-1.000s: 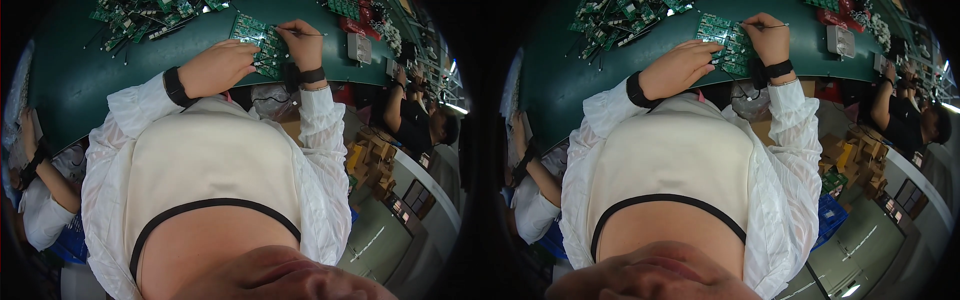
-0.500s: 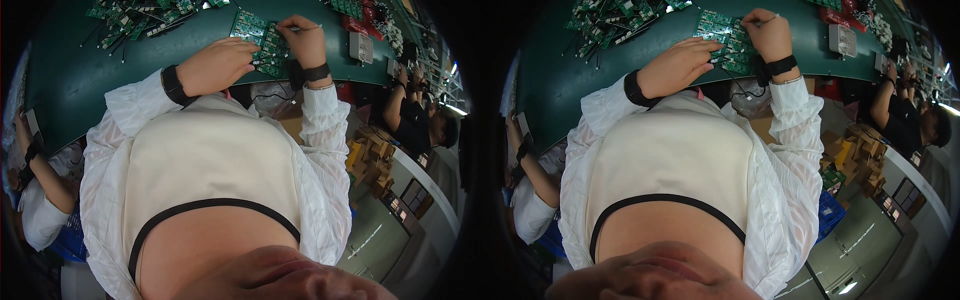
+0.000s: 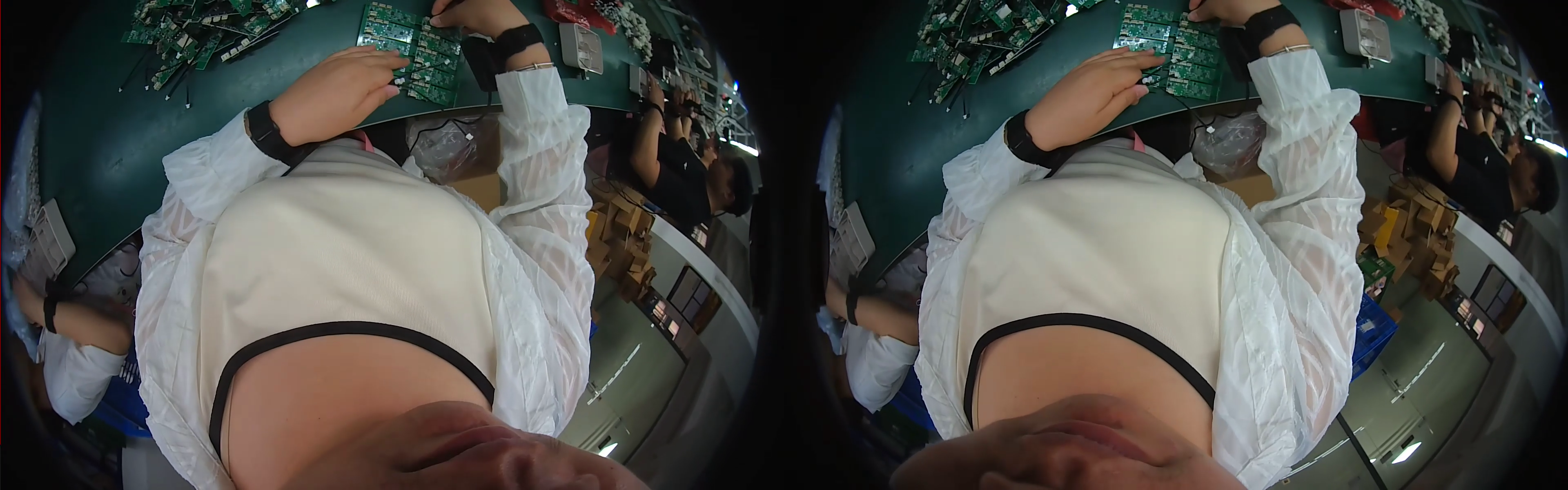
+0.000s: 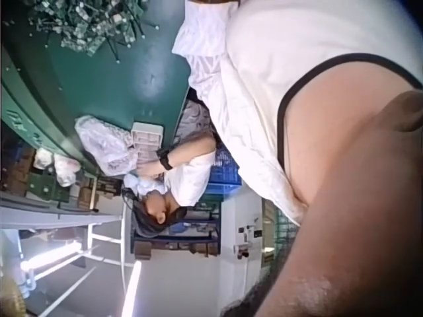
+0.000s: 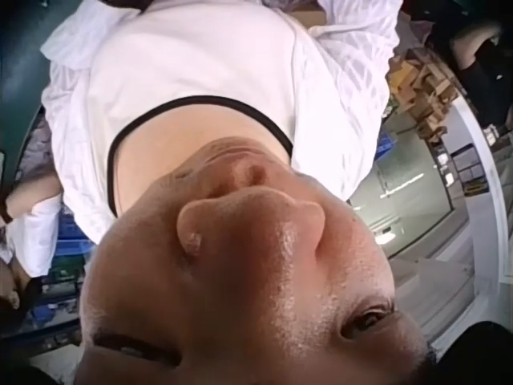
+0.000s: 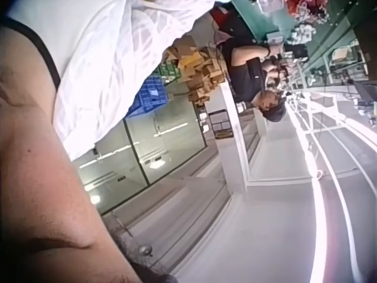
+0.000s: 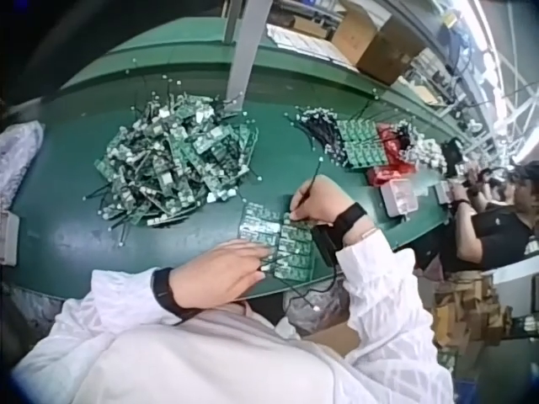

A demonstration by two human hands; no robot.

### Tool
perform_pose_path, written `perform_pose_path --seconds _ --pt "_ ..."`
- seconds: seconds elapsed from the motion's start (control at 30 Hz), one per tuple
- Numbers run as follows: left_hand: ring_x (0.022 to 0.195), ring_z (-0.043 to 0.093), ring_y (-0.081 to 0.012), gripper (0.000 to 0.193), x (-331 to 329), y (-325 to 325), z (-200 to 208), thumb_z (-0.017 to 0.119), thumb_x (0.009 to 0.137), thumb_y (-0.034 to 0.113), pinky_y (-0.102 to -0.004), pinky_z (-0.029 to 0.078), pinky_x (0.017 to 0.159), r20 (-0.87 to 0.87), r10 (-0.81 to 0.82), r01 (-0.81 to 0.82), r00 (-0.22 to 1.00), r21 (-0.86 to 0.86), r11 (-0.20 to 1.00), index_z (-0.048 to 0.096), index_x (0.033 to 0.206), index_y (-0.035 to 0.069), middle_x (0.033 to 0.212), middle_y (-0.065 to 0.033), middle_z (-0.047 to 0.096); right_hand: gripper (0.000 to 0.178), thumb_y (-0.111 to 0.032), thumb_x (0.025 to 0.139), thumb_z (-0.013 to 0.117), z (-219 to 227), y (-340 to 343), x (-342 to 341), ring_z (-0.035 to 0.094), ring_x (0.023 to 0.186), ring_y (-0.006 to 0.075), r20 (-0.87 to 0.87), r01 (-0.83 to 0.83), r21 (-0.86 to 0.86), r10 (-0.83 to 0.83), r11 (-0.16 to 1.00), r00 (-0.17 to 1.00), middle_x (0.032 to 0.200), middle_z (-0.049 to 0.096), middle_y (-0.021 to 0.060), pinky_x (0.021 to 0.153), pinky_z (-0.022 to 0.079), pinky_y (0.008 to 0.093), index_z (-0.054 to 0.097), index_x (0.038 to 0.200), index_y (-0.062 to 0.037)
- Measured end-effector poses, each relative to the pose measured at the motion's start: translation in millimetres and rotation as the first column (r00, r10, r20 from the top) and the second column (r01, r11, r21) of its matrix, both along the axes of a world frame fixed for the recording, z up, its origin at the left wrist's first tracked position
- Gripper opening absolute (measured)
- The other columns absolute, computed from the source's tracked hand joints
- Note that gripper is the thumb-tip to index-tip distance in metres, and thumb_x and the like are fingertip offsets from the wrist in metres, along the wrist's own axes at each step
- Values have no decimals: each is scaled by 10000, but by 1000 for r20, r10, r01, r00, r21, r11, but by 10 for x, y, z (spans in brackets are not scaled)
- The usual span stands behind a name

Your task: Assembling electronic devices by installing PCBs into plastic housings and connecting internal wires.

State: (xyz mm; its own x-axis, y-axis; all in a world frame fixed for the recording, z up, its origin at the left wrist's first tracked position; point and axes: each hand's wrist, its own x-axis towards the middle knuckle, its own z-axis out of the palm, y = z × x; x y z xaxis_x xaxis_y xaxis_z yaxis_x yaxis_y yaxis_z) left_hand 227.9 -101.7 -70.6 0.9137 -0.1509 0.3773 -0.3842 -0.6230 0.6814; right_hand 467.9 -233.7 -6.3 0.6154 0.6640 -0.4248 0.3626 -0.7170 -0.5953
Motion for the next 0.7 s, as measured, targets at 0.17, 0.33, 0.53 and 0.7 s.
perform_pose_path --seconds 0.17,0.33,0.53,0.7 --pt "1224 593 -382 263 3 9 113 580 1026 211 -458 438 1091 -24 -9 6 1000 -88 996 683 973 -25 1343 -169 654 176 -88 878 787 145 -514 -235 669 805 89 309 -126 80 95 989 946 872 742 36 745 528 244 740 1014 15" --pt "1146 613 -368 217 -28 -17 173 616 995 190 -455 468 1024 113 46 -42 993 -42 998 676 973 -17 1243 -155 681 157 -61 906 763 348 -729 -880 654 869 88 -19 -104 403 121 909 992 955 736 40 793 513 231 731 1037 18" --pt "1016 633 -303 150 -75 7 350 657 947 182 -420 484 933 147 25 -49 989 161 986 660 931 33 1019 -84 668 143 -53 875 767 181 -814 -1037 652 841 89 -159 -17 434 95 901 983 914 718 15 727 519 236 722 1002 -4" --pt "914 628 -230 98 -123 79 364 680 900 171 -377 472 850 204 10 -79 979 332 940 634 879 87 894 -27 616 141 3 890 731 266 -720 -1157 642 849 94 -31 -182 379 209 907 977 947 714 31 739 515 231 715 1030 9"
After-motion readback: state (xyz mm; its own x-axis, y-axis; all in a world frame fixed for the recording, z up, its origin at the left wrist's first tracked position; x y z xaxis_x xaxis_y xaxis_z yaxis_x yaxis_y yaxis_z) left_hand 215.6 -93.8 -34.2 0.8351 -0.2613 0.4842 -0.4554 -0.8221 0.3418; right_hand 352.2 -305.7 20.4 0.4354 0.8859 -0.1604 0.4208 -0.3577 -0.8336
